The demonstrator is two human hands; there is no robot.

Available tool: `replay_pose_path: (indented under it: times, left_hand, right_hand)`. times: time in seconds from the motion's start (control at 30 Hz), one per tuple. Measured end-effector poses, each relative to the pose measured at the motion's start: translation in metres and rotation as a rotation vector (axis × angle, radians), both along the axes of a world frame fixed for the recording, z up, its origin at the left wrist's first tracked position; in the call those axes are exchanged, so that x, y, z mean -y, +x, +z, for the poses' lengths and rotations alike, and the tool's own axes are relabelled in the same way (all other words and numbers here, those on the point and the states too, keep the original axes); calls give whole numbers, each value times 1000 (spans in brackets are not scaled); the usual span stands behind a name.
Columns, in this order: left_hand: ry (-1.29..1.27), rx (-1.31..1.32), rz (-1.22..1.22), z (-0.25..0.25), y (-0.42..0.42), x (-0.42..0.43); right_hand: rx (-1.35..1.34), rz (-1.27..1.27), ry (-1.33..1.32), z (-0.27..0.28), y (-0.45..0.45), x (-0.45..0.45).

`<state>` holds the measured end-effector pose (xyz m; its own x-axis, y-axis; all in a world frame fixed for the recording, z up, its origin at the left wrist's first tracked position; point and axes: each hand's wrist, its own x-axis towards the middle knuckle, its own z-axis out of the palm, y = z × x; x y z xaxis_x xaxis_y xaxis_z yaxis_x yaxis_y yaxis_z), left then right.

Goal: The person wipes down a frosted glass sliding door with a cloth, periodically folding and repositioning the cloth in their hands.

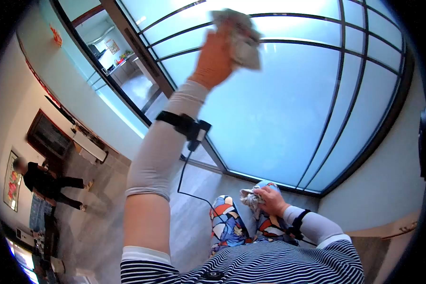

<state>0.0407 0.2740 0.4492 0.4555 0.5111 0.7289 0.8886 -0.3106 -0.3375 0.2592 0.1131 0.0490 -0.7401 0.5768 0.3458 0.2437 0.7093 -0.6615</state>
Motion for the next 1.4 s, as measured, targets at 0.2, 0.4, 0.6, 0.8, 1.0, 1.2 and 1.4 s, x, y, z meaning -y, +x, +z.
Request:
replay_pose_path:
  times: [0.2,0.4,0.6,0.8,1.0,1.2,1.4]
  left_hand:
    - [191,145,136,52,-130,-34]
    - [21,803,-141,80,-66,-26]
    - [443,213,-519,50,126,5]
    - [329,-545,-309,0,147,-3]
    - [145,-183,-260,31,50,-11]
    - [350,484,-245,25,-69,-47]
    - [299,485,-537,-13,5,-35]
  right_hand:
    - [-31,-16,55,-10,2,-7]
    - [-59,-3,51,-12,1,-9]
    - [-33,14,45,-12,-2,-7]
    - [-55,-16,59,-5,1,0]
    - [-73,-65,108,-11,8,-3]
    - [-49,-81,74,-7,14,-7]
    - [-49,-38,47,-11,12,-8]
